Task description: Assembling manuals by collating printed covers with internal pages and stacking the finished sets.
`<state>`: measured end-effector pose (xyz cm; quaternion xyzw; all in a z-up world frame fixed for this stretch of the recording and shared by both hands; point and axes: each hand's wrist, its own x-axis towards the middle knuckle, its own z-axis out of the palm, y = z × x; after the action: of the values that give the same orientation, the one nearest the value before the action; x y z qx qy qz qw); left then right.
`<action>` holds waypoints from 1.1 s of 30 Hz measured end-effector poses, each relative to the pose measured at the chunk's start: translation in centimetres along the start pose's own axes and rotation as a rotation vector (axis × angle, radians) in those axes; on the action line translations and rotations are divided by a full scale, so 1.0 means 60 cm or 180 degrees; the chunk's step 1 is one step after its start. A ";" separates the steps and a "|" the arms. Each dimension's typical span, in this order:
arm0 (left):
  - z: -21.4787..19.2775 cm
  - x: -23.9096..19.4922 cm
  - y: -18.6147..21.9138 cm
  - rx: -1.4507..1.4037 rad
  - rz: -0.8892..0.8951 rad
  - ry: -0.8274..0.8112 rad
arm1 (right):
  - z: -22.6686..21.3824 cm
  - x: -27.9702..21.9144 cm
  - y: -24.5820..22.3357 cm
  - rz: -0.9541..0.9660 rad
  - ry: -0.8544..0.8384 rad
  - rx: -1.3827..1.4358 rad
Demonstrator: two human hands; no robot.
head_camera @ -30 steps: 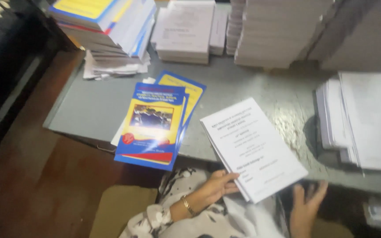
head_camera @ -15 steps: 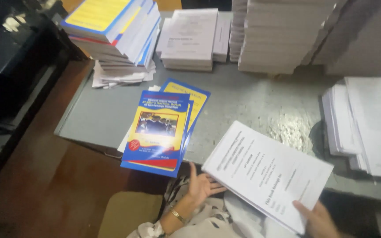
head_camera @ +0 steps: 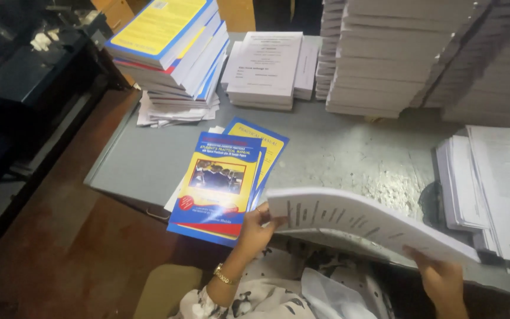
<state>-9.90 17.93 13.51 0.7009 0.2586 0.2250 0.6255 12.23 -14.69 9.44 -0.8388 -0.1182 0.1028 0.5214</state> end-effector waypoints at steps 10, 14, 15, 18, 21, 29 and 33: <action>0.040 0.039 -0.016 -0.0588 0.1071 0.0091 | 0.062 0.040 -0.013 -0.1586 -0.0224 0.1546; 0.056 0.049 -0.063 -0.0387 0.0207 0.0444 | 0.081 0.050 0.025 -0.0711 0.0602 0.1313; 0.057 0.050 -0.064 -0.0418 0.0361 0.0389 | 0.080 0.045 0.019 -0.0392 0.0844 0.0834; 0.052 0.047 -0.052 -0.0677 0.0623 0.0319 | 0.072 0.043 0.018 -0.0971 0.0881 0.1104; 0.043 0.051 -0.030 -0.0192 0.1279 0.0399 | 0.055 0.062 0.013 -0.0973 0.0512 0.0726; 0.047 0.032 -0.145 -0.0196 0.0195 0.0276 | 0.103 0.112 0.190 -0.0160 0.0399 -0.0048; 0.039 0.034 -0.120 -0.0043 0.0895 -0.0047 | 0.081 0.116 0.215 -0.0131 0.0367 -0.0371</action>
<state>-7.43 18.05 6.08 0.7276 0.1517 0.3070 0.5944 18.57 -13.93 -4.60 -0.8697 -0.1109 0.0365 0.4796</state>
